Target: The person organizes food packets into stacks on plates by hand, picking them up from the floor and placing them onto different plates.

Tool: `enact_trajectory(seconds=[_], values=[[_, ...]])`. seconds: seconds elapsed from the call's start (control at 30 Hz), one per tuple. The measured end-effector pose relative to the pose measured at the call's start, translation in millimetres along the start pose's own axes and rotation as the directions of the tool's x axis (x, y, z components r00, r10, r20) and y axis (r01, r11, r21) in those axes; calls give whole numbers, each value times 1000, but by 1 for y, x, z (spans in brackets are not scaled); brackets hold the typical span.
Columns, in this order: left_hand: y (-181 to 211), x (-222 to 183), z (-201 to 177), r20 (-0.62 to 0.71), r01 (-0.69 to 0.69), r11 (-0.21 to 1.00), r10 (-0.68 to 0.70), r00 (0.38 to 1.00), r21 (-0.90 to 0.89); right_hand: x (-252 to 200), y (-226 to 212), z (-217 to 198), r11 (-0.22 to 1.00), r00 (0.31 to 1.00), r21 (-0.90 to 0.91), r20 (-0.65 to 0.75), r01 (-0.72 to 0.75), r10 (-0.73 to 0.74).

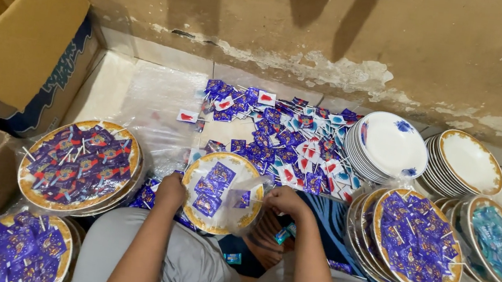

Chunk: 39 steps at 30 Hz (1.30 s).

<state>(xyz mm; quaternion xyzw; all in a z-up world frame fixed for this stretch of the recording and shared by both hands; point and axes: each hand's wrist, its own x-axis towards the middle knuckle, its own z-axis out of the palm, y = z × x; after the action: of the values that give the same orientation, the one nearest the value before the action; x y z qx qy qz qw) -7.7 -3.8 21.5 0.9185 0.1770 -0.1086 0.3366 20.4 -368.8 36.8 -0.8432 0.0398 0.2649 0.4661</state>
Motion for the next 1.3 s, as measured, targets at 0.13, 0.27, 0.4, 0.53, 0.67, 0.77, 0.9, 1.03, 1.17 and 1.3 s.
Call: enact_trajectory(seconds=[0.13, 0.27, 0.4, 0.53, 0.67, 0.77, 0.9, 1.03, 1.17, 1.3], values=[[-8, 8, 8, -5, 3, 1000, -3, 1000, 6, 9, 6, 15, 1000, 1000, 10, -4, -13, 13], [-5, 7, 8, 3, 2, 1000, -2, 1000, 4, 35, 25, 34, 999, 999, 33, -52, 12, -11], [0, -1, 2, 2, 0, 1000, 0, 1000, -2, 34, 11, 54, 999, 998, -12, -42, 45, -45], [-5, 4, 6, -4, 3, 1000, -3, 1000, 5, 38, 7, 69, 1000, 1000, 7, 0, 22, -22], [-5, 7, 7, 6, 3, 1000, -3, 1000, -5, 58, 15, 89, 999, 999, 49, -50, -14, 16], [1, 0, 0, 13, 14, 1000, -14, 1000, 2, 47, -4, 95, 996, 998, -82, -58, -33, 28], [1, 1, 1, 17, 17, 1000, -17, 1000, 13, 46, 6, 102, 996, 993, 41, -93, 75, -71], [1, -1, -2, 40, 7, 1000, -9, 999, 27, 27, -7, 44, 968, 979, 194, -158, 162, -132], [-2, 4, 1, 43, 3, 999, -5, 999, 41, 47, 48, -37, 1000, 858, 16, -513, -20, 26], [-9, 13, 6, 51, 21, 999, -23, 998, 36, 37, 80, -80, 899, 657, -393, -732, -191, -180]])
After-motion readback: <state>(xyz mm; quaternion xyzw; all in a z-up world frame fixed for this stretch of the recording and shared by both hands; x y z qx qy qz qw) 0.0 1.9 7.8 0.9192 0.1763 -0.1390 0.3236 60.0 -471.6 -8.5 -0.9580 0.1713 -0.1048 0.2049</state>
